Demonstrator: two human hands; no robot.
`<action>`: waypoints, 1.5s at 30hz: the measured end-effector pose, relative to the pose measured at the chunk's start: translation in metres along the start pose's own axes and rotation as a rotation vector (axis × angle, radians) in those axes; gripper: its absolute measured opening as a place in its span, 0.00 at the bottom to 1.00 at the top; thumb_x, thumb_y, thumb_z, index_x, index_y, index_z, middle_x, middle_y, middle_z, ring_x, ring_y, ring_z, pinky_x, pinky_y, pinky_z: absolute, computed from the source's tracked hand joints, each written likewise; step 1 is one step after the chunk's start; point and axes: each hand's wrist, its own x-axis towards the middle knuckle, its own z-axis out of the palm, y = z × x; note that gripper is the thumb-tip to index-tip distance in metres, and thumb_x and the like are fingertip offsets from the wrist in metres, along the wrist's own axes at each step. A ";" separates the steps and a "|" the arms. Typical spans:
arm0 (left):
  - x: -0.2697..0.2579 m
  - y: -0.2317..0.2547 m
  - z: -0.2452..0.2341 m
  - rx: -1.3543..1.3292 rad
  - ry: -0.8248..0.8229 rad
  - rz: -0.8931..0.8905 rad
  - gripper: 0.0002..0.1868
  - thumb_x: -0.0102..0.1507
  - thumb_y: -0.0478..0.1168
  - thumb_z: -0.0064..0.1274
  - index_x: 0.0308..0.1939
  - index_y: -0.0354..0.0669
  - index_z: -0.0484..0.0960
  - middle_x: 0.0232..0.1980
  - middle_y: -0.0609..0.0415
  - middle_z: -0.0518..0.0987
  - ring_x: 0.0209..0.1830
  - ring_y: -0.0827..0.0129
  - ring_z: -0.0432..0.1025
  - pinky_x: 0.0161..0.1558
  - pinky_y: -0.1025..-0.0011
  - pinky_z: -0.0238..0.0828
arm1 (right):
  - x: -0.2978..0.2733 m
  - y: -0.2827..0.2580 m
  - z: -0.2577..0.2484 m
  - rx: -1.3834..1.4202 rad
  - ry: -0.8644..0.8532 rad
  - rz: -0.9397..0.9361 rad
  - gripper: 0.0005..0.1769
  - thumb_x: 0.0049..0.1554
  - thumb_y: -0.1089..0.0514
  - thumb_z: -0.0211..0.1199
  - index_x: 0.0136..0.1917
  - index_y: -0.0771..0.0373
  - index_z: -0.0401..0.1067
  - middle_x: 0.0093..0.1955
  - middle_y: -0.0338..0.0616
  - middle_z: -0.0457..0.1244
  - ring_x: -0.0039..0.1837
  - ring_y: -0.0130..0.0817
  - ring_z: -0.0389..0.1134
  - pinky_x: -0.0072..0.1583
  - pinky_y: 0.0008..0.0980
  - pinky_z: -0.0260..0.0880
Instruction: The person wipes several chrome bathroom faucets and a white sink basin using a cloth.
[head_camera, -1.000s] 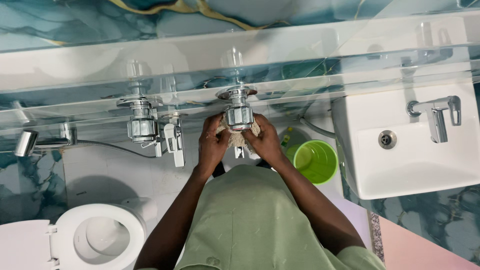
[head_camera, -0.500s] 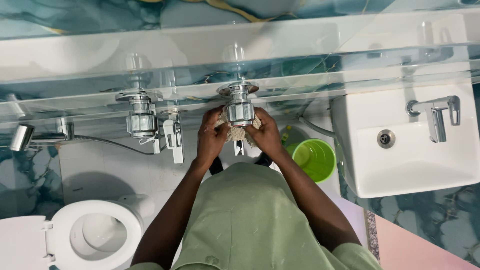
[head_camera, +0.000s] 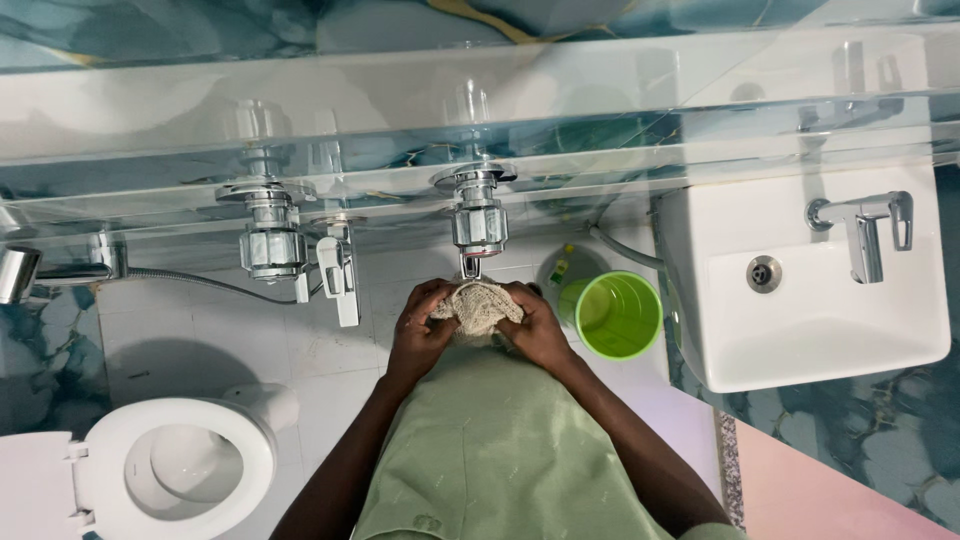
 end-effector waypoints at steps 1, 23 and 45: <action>0.009 0.001 -0.002 0.016 0.007 -0.008 0.28 0.60 0.28 0.58 0.65 0.44 0.75 0.66 0.49 0.73 0.64 0.60 0.72 0.50 0.72 0.79 | 0.005 -0.003 -0.002 -0.044 -0.004 -0.043 0.24 0.53 0.73 0.68 0.63 0.66 0.73 0.58 0.47 0.68 0.61 0.35 0.71 0.63 0.30 0.71; 0.042 0.012 -0.010 0.049 -0.021 -0.202 0.27 0.61 0.26 0.54 0.64 0.46 0.77 0.65 0.53 0.76 0.46 0.64 0.78 0.36 0.68 0.76 | 0.039 0.005 -0.004 0.045 0.057 0.075 0.28 0.54 0.74 0.62 0.68 0.66 0.69 0.60 0.46 0.68 0.60 0.32 0.70 0.60 0.30 0.73; 0.061 -0.005 -0.013 0.026 -0.061 -0.156 0.29 0.60 0.32 0.59 0.67 0.45 0.73 0.64 0.51 0.77 0.57 0.65 0.76 0.46 0.69 0.78 | 0.064 -0.010 -0.012 0.061 0.004 0.101 0.24 0.52 0.73 0.60 0.63 0.66 0.72 0.54 0.45 0.71 0.54 0.31 0.71 0.57 0.31 0.72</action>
